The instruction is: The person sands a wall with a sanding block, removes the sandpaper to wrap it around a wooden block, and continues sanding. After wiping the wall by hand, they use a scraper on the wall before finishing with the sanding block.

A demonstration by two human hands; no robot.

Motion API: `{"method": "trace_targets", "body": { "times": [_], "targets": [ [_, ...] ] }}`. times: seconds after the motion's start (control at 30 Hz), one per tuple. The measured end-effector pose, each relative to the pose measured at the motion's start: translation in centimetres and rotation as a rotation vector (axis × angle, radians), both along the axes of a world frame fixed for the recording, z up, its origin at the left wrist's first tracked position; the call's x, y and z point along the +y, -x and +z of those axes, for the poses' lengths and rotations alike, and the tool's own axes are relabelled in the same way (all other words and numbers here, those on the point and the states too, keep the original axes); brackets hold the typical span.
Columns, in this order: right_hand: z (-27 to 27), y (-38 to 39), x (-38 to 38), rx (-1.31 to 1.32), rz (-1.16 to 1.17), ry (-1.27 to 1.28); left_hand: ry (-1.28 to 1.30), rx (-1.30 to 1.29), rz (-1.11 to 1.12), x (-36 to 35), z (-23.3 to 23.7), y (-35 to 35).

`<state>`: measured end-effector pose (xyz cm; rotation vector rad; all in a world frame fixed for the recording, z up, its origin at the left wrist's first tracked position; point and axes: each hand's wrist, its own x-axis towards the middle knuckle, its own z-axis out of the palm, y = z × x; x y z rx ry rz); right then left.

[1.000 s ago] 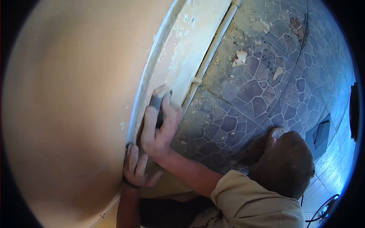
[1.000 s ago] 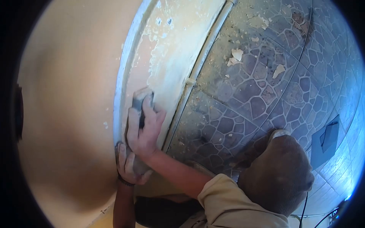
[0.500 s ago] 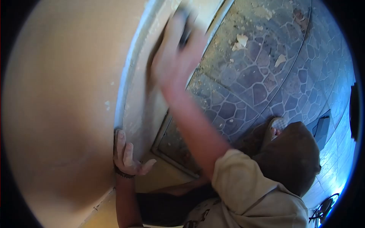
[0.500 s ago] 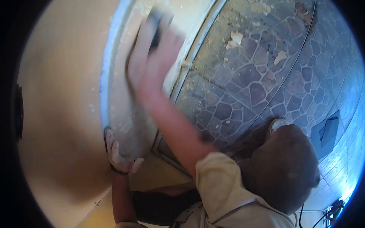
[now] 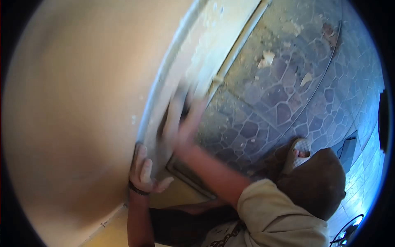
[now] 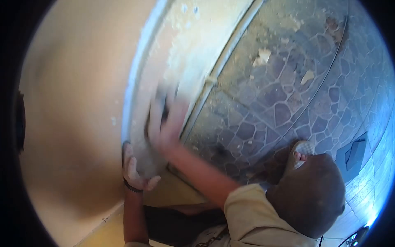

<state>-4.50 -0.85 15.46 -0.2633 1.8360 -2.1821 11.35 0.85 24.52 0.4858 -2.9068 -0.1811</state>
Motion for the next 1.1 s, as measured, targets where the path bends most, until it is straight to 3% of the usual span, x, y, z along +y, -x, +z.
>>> {"method": "trace_targets", "body": {
  "times": [0.03, 0.1, 0.23, 0.3, 0.37, 0.4, 0.47, 0.57, 0.63, 0.67, 0.77, 0.87, 0.9, 1.0, 1.1],
  "targets": [
    [-0.3, 4.9, -2.6, 0.169, -0.140, -0.128, 0.001, -0.009, 0.004, -0.1, 0.0, 0.1],
    [-0.4, 8.5, -2.4, -0.072, -0.028, -0.043, 0.028, -0.034, 0.022, 0.2, -0.2, 0.4],
    [-0.3, -0.6, -0.1, 0.167, -0.122, -0.068, 0.035, -0.058, -0.007, -0.3, 0.3, 1.1],
    [-0.5, -3.3, 1.0, 0.109, -0.157, 0.033, 0.018, -0.015, -0.019, -0.7, 0.3, 1.1],
    [-0.5, 2.9, -1.7, -0.109, -0.141, 0.106, 0.003, 0.007, -0.015, -0.3, -0.1, 0.5],
    [-0.8, 7.0, -2.3, -0.113, -0.138, -0.031, -0.006, -0.027, -0.007, -0.1, -0.1, 0.4],
    [-1.9, 7.3, -3.0, -0.004, -0.192, -0.115, 0.020, -0.061, 0.009, -0.2, 0.3, 0.8],
    [4.0, -1.5, 0.7, -0.117, -0.131, 0.073, -0.019, 0.004, -0.023, -0.2, 0.5, 0.7],
    [3.4, -1.7, 0.1, -0.234, -0.115, 0.017, -0.011, 0.008, -0.023, -0.4, 0.0, 0.2],
    [1.3, -0.2, -0.6, -0.323, -0.118, -0.136, -0.026, 0.015, -0.009, 0.1, 0.1, -0.2],
    [-2.2, 3.2, -1.4, -0.419, -0.095, -0.183, -0.049, -0.005, -0.038, -0.2, -0.2, -0.3],
    [2.2, -5.4, 0.4, -0.037, -0.185, -0.068, -0.044, 0.036, -0.069, -0.5, -0.3, -0.7],
    [2.2, -4.1, 1.0, -0.010, -0.116, -0.066, -0.057, 0.048, -0.065, -0.4, -0.3, -0.7],
    [-1.8, 4.8, -1.3, -0.703, -0.078, 0.016, -0.032, 0.044, -0.055, -0.4, -0.6, -0.7],
    [1.7, -2.5, 0.4, -0.165, -0.100, -0.145, -0.054, 0.014, -0.004, -0.2, -0.1, -0.5]
  ]
}}
